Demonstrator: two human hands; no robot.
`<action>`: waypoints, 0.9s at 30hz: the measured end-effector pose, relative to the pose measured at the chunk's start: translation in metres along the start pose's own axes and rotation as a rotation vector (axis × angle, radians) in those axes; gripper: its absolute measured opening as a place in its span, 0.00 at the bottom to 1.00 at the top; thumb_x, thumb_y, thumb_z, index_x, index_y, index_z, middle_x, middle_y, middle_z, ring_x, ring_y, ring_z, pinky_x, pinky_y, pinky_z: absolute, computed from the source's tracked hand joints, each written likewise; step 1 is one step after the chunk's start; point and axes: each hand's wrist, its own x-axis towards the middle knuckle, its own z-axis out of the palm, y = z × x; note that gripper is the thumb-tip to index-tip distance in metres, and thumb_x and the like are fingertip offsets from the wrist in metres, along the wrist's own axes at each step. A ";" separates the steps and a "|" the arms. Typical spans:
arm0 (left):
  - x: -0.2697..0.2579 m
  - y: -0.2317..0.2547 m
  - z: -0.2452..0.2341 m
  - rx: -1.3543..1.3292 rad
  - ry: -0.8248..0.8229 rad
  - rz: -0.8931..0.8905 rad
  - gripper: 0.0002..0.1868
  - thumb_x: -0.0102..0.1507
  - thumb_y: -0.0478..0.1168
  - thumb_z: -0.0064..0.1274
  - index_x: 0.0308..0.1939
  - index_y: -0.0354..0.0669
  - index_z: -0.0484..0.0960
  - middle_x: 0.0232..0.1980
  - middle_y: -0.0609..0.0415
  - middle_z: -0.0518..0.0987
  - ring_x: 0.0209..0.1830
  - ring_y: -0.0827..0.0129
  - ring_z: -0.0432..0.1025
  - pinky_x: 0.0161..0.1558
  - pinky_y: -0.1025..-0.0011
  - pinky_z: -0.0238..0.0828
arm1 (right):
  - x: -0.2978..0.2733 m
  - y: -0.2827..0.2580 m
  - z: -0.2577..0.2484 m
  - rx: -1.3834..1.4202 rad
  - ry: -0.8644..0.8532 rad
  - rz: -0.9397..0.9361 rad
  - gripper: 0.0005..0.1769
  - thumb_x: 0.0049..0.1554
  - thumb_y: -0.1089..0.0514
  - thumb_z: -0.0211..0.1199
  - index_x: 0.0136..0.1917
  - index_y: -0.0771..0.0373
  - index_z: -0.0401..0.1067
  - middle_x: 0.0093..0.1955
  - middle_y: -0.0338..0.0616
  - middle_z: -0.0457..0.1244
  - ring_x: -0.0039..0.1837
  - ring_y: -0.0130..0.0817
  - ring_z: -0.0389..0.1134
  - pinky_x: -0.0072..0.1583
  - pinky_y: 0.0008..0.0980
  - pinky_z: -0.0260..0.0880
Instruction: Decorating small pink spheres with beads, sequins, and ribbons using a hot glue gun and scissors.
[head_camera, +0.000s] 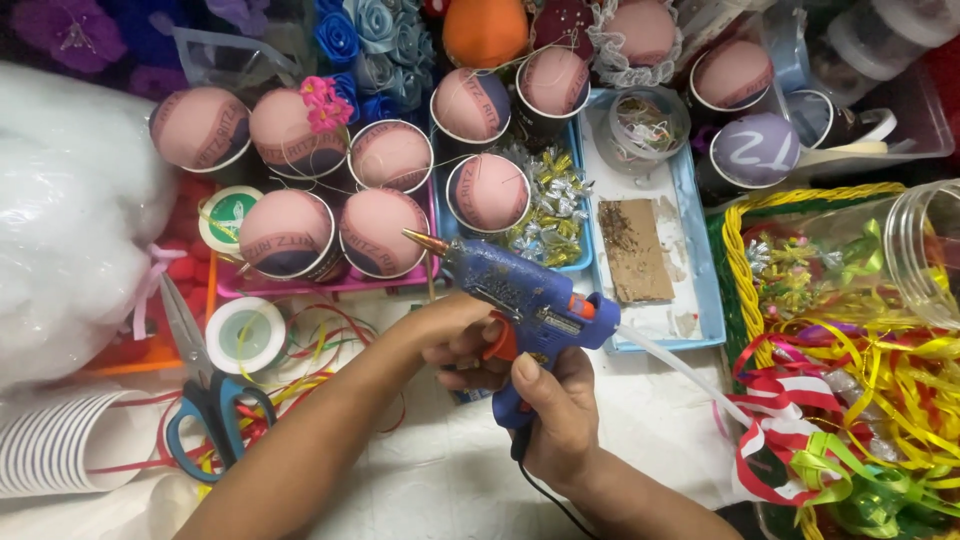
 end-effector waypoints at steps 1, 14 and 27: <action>-0.001 0.006 0.001 0.187 0.009 -0.046 0.21 0.62 0.48 0.37 0.15 0.45 0.64 0.15 0.47 0.66 0.16 0.59 0.66 0.18 0.66 0.56 | 0.000 0.000 0.000 0.020 0.001 0.009 0.21 0.65 0.54 0.58 0.61 0.75 0.65 0.54 0.72 0.66 0.57 0.74 0.71 0.56 0.59 0.78; -0.012 0.002 0.005 0.045 -0.001 0.168 0.22 0.61 0.48 0.40 0.15 0.40 0.66 0.16 0.41 0.71 0.13 0.61 0.67 0.15 0.70 0.58 | 0.002 -0.001 -0.002 0.002 0.061 0.005 0.22 0.62 0.52 0.61 0.56 0.76 0.67 0.47 0.69 0.67 0.52 0.72 0.73 0.52 0.57 0.80; -0.087 -0.027 -0.043 0.792 0.116 0.893 0.36 0.59 0.25 0.40 0.74 0.43 0.66 0.77 0.40 0.66 0.77 0.51 0.61 0.73 0.58 0.55 | 0.000 0.001 -0.015 -0.017 0.108 0.026 0.24 0.61 0.50 0.63 0.58 0.75 0.69 0.49 0.64 0.68 0.54 0.67 0.74 0.54 0.54 0.80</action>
